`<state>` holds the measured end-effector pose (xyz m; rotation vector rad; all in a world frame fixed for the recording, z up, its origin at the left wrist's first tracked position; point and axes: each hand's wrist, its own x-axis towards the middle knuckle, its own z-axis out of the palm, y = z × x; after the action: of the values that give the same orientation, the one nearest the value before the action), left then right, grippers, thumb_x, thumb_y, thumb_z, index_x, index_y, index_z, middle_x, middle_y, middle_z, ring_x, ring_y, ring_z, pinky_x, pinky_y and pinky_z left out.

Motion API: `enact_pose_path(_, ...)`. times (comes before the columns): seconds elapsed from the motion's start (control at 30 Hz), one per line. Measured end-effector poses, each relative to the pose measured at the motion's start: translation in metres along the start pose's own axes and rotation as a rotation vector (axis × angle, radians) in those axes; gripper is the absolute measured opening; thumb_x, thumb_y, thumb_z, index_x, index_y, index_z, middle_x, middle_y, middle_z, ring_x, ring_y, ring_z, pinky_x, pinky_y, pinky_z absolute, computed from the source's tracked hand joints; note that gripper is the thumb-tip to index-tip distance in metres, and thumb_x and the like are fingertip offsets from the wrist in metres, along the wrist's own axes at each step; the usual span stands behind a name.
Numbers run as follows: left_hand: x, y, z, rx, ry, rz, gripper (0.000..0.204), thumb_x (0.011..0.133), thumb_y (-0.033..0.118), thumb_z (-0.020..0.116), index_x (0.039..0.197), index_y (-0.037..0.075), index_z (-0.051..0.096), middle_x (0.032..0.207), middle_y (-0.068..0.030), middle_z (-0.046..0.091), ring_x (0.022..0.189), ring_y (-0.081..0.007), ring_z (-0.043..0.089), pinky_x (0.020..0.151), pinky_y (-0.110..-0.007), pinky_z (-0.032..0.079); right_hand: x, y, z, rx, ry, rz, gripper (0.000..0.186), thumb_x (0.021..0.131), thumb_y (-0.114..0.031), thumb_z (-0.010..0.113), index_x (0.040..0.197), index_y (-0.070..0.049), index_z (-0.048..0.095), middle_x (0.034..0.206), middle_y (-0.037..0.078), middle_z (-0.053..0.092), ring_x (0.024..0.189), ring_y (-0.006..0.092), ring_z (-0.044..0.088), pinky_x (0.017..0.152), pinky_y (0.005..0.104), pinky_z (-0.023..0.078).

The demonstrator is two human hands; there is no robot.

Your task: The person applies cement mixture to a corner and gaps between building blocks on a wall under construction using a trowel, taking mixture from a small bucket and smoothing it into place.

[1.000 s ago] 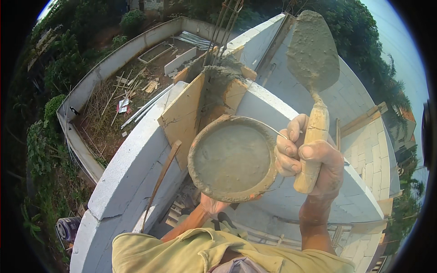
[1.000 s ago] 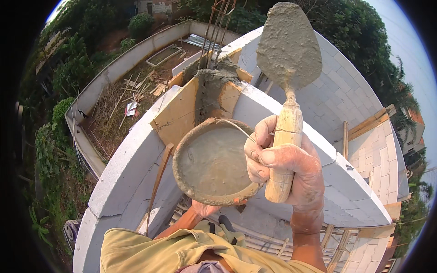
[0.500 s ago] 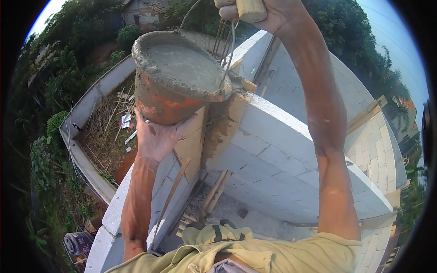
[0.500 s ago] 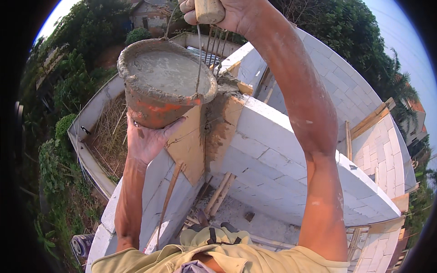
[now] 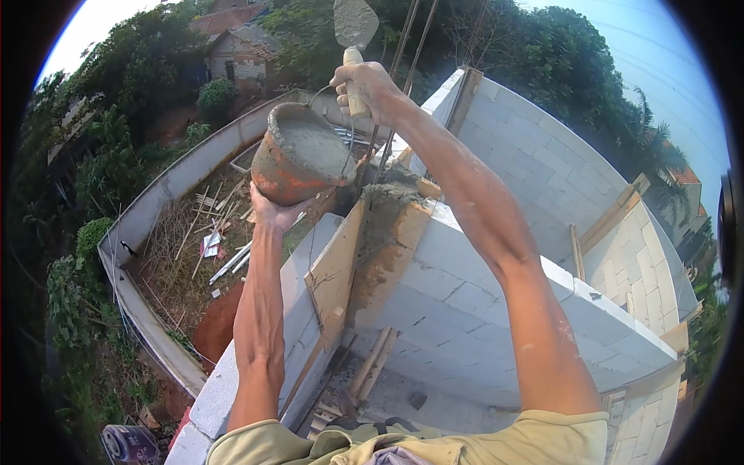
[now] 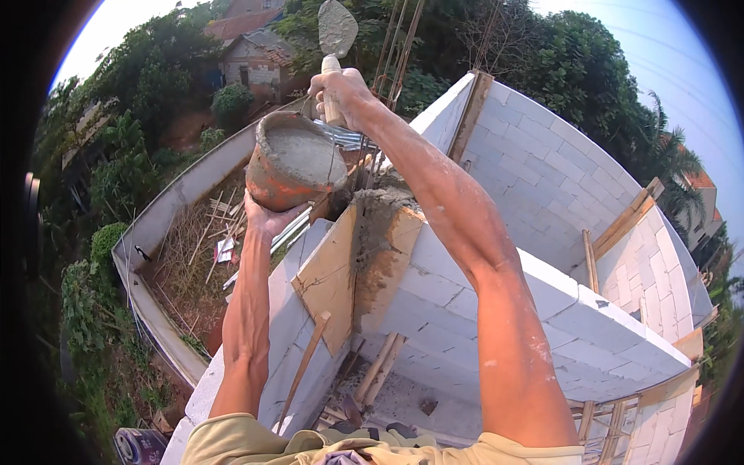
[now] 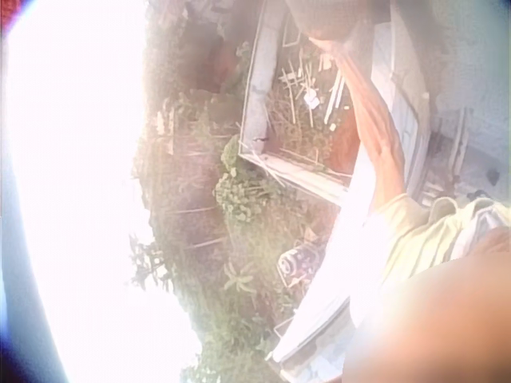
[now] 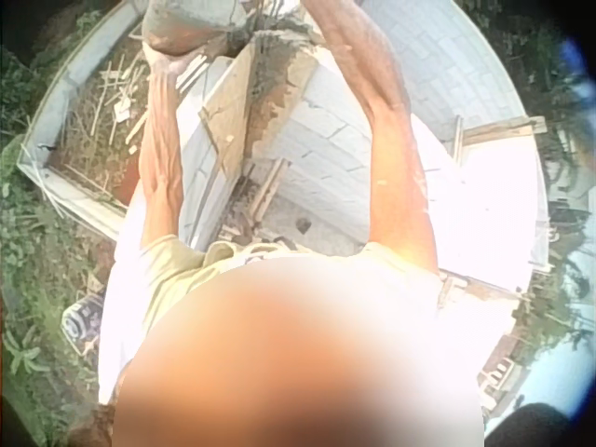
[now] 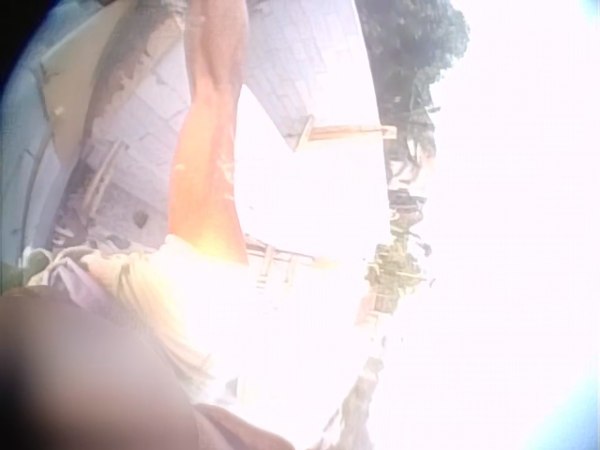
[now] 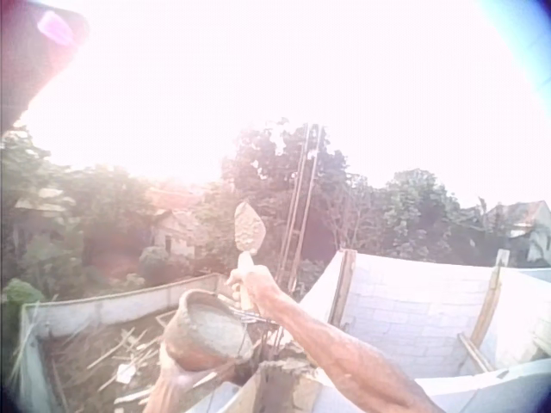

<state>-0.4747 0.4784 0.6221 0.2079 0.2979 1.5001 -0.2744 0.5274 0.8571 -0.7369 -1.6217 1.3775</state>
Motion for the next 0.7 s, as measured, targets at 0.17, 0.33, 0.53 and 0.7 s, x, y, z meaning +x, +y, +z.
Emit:
enact_pose_path(0.17,0.028,-0.014,-0.026,-0.008,0.045,0.051,0.087,0.1,0.077,0.024,0.165,0.019,0.023,0.17,-0.0173,0.024,0.156,-0.0441,0.021,0.123,-0.071,0.015,0.002,0.028,-0.014,0.002,0.108,0.048,0.02,0.081,-0.005,0.068,0.093,-0.005,0.051,0.079,0.005,0.052,0.058,0.0129,0.055,0.047,0.031,0.047)
enact_pose_path(0.33,0.039,-0.019,-0.046,-0.012,0.067,0.054,0.093,0.099,0.081,0.022,0.166,0.016,0.021,0.171,-0.0188,0.021,0.157,-0.0439,0.019,0.124,-0.07,0.013,-0.001,0.045,-0.025,0.031,0.122,0.039,0.021,0.085,-0.004,0.067,0.093,-0.007,0.048,0.077,0.003,0.049,0.058,0.0112,0.053,0.05,0.0294,0.045)
enact_pose_path(0.53,0.043,-0.013,-0.048,0.057,0.021,0.073,0.096,0.097,0.083,0.024,0.165,0.015,0.024,0.17,-0.0181,0.024,0.156,-0.0424,0.022,0.123,-0.071,0.014,-0.022,0.058,-0.035,0.039,0.19,0.012,0.018,0.087,-0.005,0.066,0.097,-0.008,0.051,0.076,0.001,0.047,0.06,0.011,0.05,0.053,0.0294,0.043)
enact_pose_path(0.7,0.044,-0.006,-0.043,0.189,-0.071,0.155,0.093,0.097,0.083,0.03,0.16,0.014,0.033,0.163,-0.0163,0.039,0.15,-0.0388,0.038,0.119,-0.071,0.026,-0.05,0.07,-0.04,0.045,0.204,-0.018,0.015,0.089,-0.005,0.064,0.095,-0.008,0.051,0.075,0.001,0.047,0.061,0.0121,0.05,0.058,0.0327,0.045)
